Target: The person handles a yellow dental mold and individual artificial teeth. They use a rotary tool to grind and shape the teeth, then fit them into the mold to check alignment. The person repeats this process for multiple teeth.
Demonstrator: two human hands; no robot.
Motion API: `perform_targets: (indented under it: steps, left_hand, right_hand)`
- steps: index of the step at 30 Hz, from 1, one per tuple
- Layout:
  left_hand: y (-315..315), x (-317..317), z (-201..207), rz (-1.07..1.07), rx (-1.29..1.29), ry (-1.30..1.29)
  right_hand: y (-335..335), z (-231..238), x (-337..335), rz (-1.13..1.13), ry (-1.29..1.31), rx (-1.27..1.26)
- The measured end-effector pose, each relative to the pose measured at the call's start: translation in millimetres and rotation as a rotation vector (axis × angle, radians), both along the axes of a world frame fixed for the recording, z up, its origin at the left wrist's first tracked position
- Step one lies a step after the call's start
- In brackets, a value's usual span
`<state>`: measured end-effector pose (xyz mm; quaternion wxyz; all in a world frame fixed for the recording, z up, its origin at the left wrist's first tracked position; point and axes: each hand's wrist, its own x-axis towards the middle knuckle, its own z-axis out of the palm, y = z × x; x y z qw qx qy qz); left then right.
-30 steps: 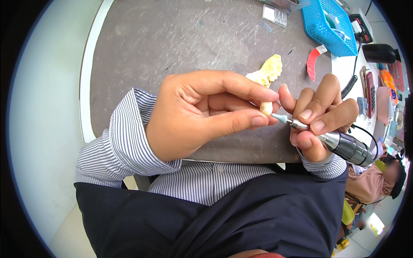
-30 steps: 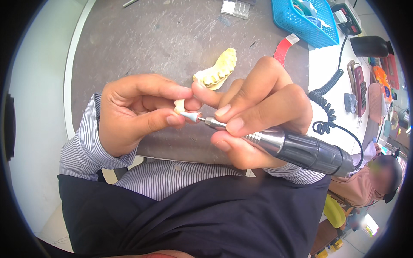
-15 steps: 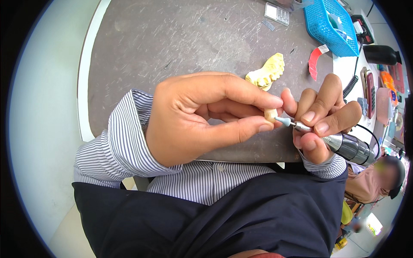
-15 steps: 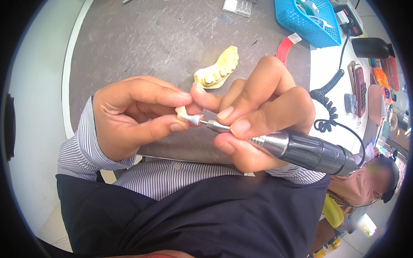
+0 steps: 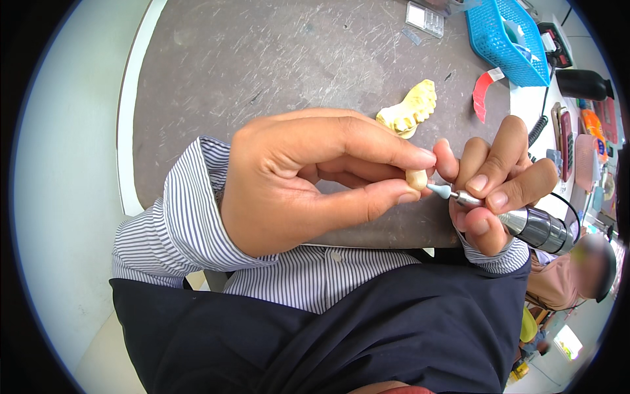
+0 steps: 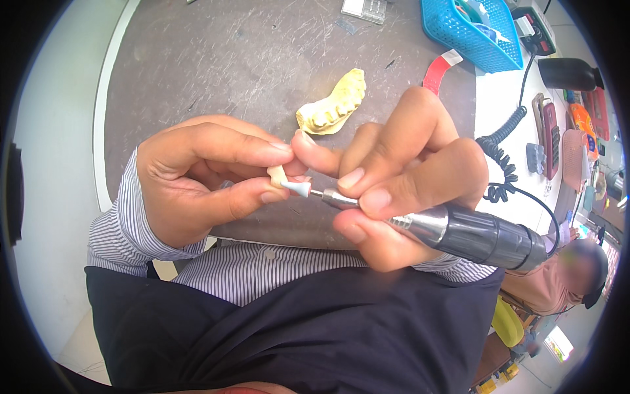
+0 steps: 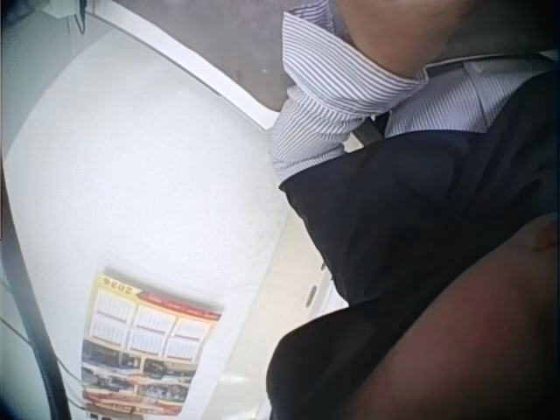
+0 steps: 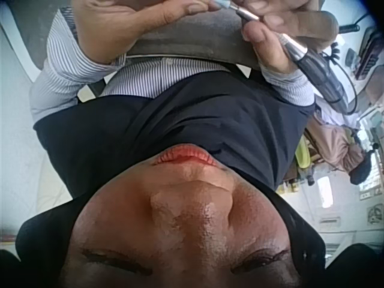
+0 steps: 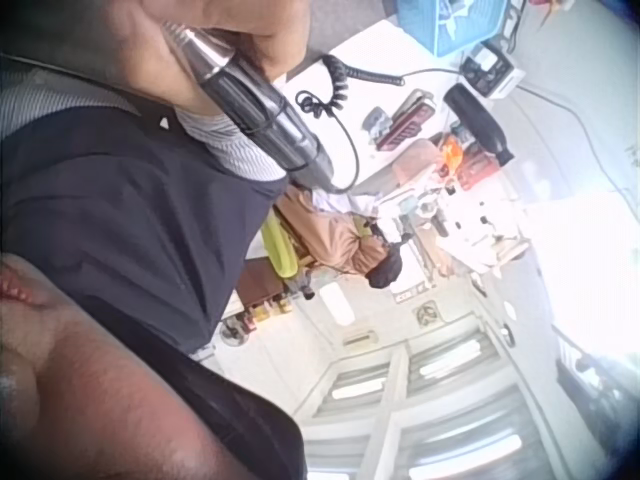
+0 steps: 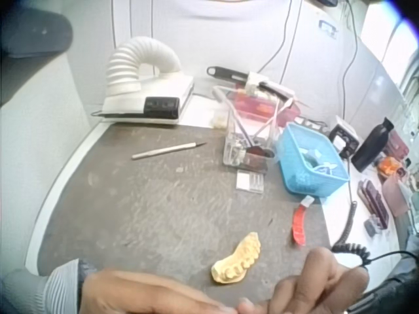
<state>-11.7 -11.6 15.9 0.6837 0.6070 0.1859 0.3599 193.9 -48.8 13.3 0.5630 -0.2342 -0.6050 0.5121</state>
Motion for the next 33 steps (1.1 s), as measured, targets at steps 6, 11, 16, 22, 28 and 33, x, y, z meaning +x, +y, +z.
perform_targets:
  steps: [6, 11, 16, 22, 28, 33]
  left_hand:
    - [-0.7, -0.5, -0.3, 0.013, 0.028, 0.019]
    - [-0.2, 0.2, -0.1, 0.016, 0.026, 0.021]
    - [0.1, -0.2, 0.3, 0.014, 0.053, 0.024]
    - [-0.9, 0.5, -1.0, 0.012, 0.002, -0.005]
    - [-0.2, 0.9, 0.3, 0.010, 0.042, 0.000]
    - [-1.1, 1.4, 0.6, 0.013, 0.013, -0.001]
  right_hand:
    - [0.8, -0.6, 1.3, 0.012, -0.033, 0.032]
    - [1.2, -1.0, 1.6, 0.009, -0.038, 0.041]
    - [1.5, -0.4, 2.6, 0.026, -0.014, 0.018]
    - [0.2, 1.2, 1.7, 0.018, -0.037, 0.021]
    - [-0.5, 0.8, 0.7, 0.012, 0.011, 0.001]
    - [-0.1, 1.9, 2.1, 0.025, -0.011, 0.011]
